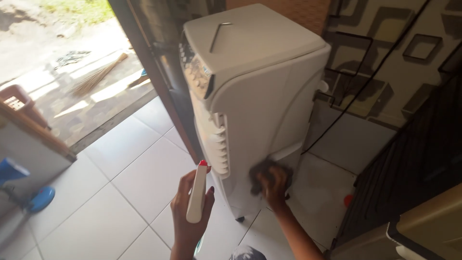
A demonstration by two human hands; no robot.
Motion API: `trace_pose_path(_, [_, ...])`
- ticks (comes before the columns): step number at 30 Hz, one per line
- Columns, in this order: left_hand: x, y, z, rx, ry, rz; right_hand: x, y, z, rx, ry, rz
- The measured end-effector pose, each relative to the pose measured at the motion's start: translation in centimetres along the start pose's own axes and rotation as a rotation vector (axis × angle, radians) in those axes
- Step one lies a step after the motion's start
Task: The person sprays the surface of a plastic storage cabinet and wipes it with a cloth, then cleans the top, vents, and side panels of a portable air cooler using the spray bottle and cloth.
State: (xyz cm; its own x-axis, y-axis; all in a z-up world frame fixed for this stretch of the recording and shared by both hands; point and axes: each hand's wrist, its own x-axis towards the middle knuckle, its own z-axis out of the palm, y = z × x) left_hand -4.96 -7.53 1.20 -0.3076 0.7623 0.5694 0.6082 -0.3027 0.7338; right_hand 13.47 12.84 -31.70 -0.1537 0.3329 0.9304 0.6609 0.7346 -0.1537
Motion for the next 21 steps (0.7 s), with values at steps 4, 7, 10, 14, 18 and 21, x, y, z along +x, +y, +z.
trace_pose_path(4, [-0.6, -2.9, 1.7, -0.029, -0.043, 0.032, -2.4, 1.0, -2.8, 0.04, -0.255, -0.017])
trace_pose_path(7, [-1.8, -6.1, 4.3, -0.021, -0.094, -0.04, 3.8, 2.7, -3.8, 0.087, 0.07, -0.133])
trace_pose_path(10, [-3.6, -9.2, 6.4, -0.007, -0.163, 0.052, 11.5, 3.8, -4.1, -0.061, 0.122, -0.322])
trace_pose_path(14, [-5.2, -13.5, 8.9, 0.067, -0.186, 0.281, 17.2, 7.5, -4.0, -0.049, 0.181, -0.29])
trace_pose_path(18, [-7.1, -17.4, 10.4, -0.032, -0.204, 0.087, 16.2, 8.6, -3.2, 0.094, 0.325, 0.268])
trace_pose_path(21, [-8.1, -19.1, 10.6, 0.007, -0.226, 0.122, 11.7, 7.7, -1.5, 0.064, 0.303, 0.352])
